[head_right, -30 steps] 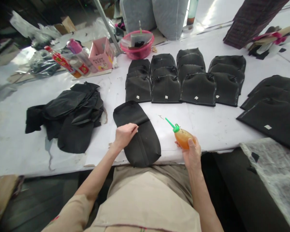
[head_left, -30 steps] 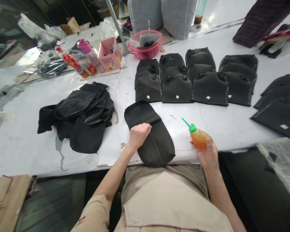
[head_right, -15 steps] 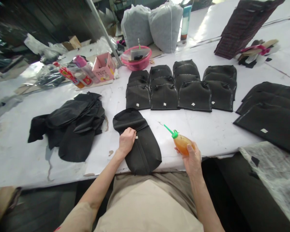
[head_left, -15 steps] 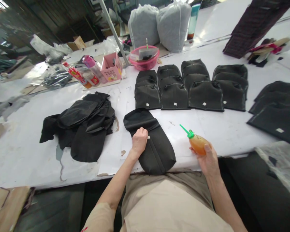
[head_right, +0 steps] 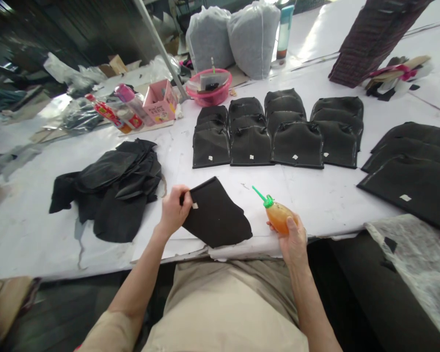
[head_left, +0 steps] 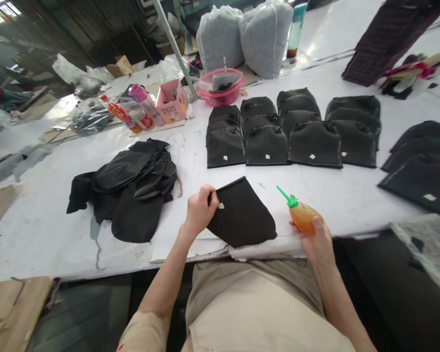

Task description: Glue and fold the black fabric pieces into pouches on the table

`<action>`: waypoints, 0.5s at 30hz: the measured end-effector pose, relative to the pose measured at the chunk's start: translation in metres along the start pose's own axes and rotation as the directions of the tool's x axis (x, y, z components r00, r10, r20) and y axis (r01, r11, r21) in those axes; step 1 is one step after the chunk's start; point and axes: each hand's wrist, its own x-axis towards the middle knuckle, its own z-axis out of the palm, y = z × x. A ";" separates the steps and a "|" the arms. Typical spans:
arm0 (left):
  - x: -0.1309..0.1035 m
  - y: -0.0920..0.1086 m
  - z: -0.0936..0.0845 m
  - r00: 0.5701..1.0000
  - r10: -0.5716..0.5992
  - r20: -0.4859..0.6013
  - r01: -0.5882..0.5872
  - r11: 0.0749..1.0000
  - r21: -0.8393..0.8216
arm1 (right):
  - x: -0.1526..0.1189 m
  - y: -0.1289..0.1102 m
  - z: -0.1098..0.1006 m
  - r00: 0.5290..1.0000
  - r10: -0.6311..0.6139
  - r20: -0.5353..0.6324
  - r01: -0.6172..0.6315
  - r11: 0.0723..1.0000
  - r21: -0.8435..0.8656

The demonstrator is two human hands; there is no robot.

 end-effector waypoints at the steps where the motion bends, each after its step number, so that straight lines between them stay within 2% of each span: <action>1: 0.008 -0.006 0.012 0.993 -0.045 0.111 0.049 0.998 -0.032 | 0.000 0.000 0.000 1.000 -0.006 0.001 0.006 1.000 -0.003; 3: 0.022 -0.018 0.040 0.938 -0.075 0.338 0.107 0.991 -0.075 | -0.001 0.000 0.001 1.000 -0.016 0.002 0.016 1.000 -0.010; 4: 0.028 -0.023 0.054 0.906 -0.066 0.418 0.106 0.992 -0.074 | -0.002 0.000 0.002 1.000 -0.019 0.002 0.019 1.000 -0.013; 7: 0.041 -0.030 0.088 0.842 -0.026 0.539 0.018 1.000 0.018 | -0.003 -0.001 0.004 1.000 -0.022 -0.009 0.022 1.000 -0.013; 9: 0.044 -0.029 0.100 0.840 -0.004 0.543 -0.061 0.993 0.101 | -0.003 -0.002 0.005 1.000 -0.023 -0.016 0.023 1.000 -0.010; 11: 0.044 -0.024 0.103 0.860 0.016 0.510 -0.108 0.983 0.151 | -0.004 -0.003 0.007 1.000 -0.016 -0.016 0.016 1.000 -0.020; 15: 0.029 -0.004 0.094 0.910 0.015 0.415 -0.072 0.990 0.122 | -0.005 -0.010 0.013 0.999 -0.013 -0.037 0.010 0.996 -0.089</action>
